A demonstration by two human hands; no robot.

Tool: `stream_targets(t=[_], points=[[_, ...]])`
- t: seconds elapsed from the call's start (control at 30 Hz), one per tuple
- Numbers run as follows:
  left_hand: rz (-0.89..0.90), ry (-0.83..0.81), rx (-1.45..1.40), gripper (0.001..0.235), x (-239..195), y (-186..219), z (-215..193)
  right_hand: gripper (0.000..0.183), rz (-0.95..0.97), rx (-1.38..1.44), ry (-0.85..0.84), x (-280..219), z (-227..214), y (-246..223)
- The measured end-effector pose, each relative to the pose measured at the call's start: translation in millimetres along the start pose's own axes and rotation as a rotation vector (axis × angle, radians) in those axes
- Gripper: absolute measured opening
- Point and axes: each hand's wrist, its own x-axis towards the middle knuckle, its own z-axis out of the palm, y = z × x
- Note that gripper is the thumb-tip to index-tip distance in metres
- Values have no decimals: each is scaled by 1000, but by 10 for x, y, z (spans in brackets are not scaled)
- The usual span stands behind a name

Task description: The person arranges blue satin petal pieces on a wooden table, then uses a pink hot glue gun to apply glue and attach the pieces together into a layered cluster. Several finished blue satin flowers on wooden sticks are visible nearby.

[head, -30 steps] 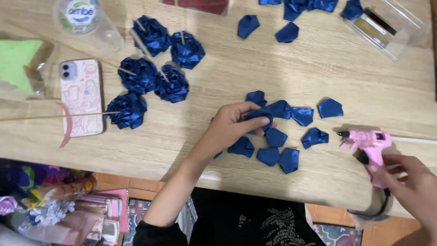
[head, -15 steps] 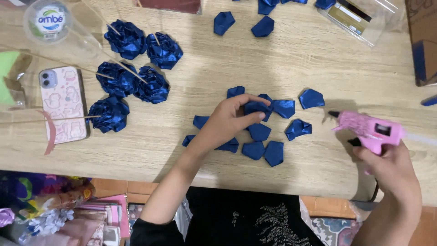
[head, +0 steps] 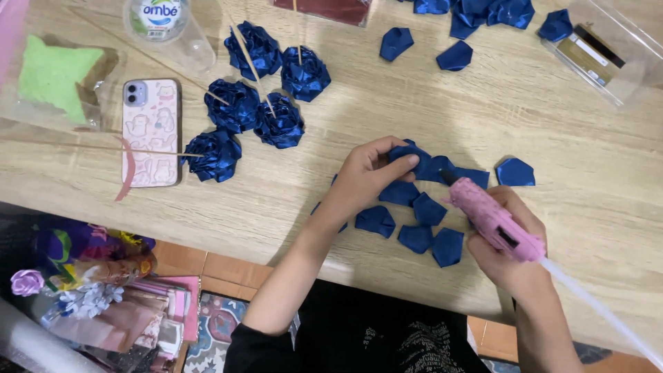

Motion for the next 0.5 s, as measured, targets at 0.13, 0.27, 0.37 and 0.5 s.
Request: stream_targets(t=[0.13,0.27,0.37,0.5], points=[[-31,30,-1,19,5,-29,-3,34,234,-51,-47,39,112,-91],[8,4,40,19,14,-87,-17,23,100,55,-53,40,135,21],[17,-7,86,19,-15,-39,-11,22,123,-8,-39,55,122,-23],[-37,6,133,21,-38,35,-6,26,135,45,-52,73,133,-107]])
